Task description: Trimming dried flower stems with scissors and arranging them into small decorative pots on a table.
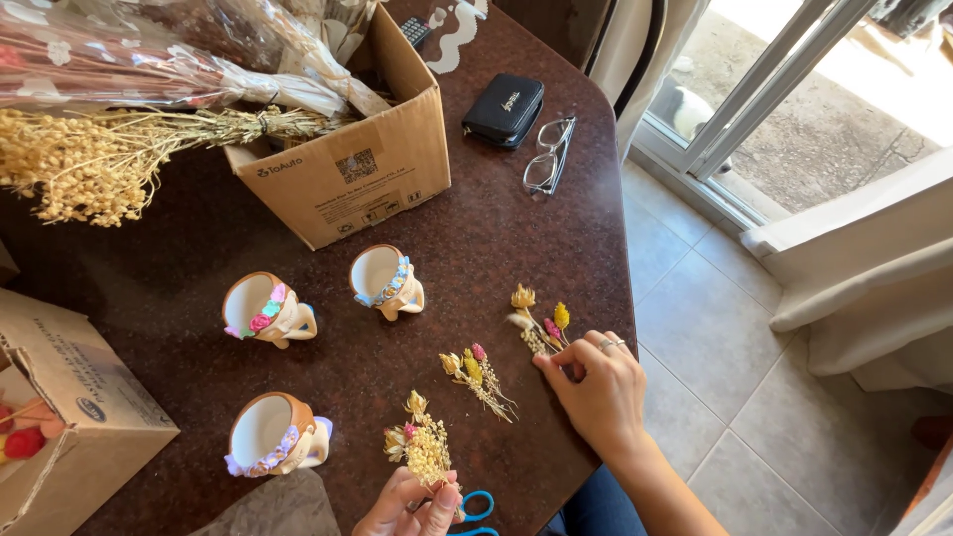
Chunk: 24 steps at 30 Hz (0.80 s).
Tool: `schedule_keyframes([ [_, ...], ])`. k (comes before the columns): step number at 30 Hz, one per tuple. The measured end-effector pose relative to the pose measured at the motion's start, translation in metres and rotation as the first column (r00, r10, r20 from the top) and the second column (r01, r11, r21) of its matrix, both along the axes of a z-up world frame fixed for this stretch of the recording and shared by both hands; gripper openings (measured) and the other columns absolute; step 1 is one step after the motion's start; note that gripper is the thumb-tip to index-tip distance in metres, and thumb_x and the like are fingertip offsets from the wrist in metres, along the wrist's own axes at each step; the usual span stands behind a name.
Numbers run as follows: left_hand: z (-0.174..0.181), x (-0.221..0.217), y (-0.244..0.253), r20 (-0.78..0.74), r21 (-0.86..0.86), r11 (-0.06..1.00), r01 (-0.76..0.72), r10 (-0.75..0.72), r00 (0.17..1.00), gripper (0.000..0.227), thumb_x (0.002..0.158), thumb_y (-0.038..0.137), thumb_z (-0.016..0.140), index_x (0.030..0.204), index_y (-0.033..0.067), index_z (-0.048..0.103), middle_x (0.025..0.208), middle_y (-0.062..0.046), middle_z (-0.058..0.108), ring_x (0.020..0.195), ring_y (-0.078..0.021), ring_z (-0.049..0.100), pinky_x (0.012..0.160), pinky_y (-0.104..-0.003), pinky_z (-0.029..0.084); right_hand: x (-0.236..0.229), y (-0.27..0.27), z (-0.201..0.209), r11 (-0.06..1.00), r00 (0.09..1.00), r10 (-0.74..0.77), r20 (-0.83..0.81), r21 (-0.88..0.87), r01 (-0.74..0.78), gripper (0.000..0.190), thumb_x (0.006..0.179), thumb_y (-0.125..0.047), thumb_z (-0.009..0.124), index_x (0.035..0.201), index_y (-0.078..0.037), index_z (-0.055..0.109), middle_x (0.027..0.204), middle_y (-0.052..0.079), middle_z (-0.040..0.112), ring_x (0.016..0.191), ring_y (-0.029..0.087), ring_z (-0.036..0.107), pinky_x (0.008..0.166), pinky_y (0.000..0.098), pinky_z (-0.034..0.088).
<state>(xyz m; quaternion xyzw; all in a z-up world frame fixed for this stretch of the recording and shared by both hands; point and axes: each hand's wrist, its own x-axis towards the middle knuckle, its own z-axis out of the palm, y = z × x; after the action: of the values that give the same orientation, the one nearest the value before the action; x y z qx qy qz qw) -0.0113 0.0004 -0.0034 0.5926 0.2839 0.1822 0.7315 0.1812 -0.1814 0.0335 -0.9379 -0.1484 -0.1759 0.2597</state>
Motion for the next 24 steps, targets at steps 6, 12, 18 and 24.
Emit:
schedule_keyframes([
  [6, -0.001, 0.0, -0.001, 0.013, -0.021, 0.999, -0.047, 0.047, 0.999, 0.018, 0.076, 0.015, 0.085, 0.078, -0.0034, 0.084, 0.082, -0.013, 0.081, 0.045, -0.0241, 0.071, 0.046, -0.028, 0.061, 0.003, -0.014, 0.019, 0.974, 0.999, -0.016, 0.049, 0.226, 0.004, 0.032, 0.077, -0.029, 0.091, 0.065, -0.016, 0.064, 0.061, -0.003, 0.054, 0.06, 0.014, 0.049, 0.061, 0.0308, 0.04],
  [12, -0.058, -0.025, 0.039, -0.115, 0.046, 0.995, -0.083, 0.088, 0.99, 0.041, 0.082, 0.032, 0.075, 0.082, -0.008, 0.078, 0.066, -0.02, 0.081, 0.06, -0.027, 0.077, 0.083, -0.034, 0.059, 0.018, -0.054, 0.012, 0.888, 0.96, -0.185, -0.211, 0.384, 0.255, 0.01, 0.092, -0.024, 0.078, 0.086, -0.016, 0.08, 0.07, -0.004, 0.064, 0.067, 0.006, 0.052, 0.063, 0.025, 0.041],
  [18, -0.078, -0.056, 0.083, -0.38, 0.194, 0.98, -0.045, 0.118, 0.917, 0.047, 0.079, 0.041, 0.07, 0.091, -0.0033, 0.084, 0.06, -0.018, 0.081, 0.056, -0.0229, 0.07, 0.067, -0.032, 0.052, 0.012, -0.049, 0.016, 0.894, 0.913, -0.124, -0.388, 0.356, 0.273, 0.009, 0.089, -0.023, 0.078, 0.088, -0.015, 0.084, 0.078, -0.002, 0.078, 0.07, 0.004, 0.064, 0.062, 0.0235, 0.048],
  [24, -0.097, -0.068, 0.083, -0.086, 0.182, 0.973, -0.141, 0.159, 0.984, 0.04, 0.087, 0.034, 0.069, 0.077, -0.0044, 0.062, 0.047, -0.022, 0.071, 0.046, -0.0252, 0.07, 0.102, -0.043, 0.056, 0.003, -0.032, 0.034, 0.954, 0.907, -0.089, -0.411, 0.226, 0.197, 0.007, 0.081, -0.024, 0.085, 0.084, -0.018, 0.086, 0.073, -0.004, 0.074, 0.06, 0.006, 0.059, 0.064, 0.0234, 0.048],
])
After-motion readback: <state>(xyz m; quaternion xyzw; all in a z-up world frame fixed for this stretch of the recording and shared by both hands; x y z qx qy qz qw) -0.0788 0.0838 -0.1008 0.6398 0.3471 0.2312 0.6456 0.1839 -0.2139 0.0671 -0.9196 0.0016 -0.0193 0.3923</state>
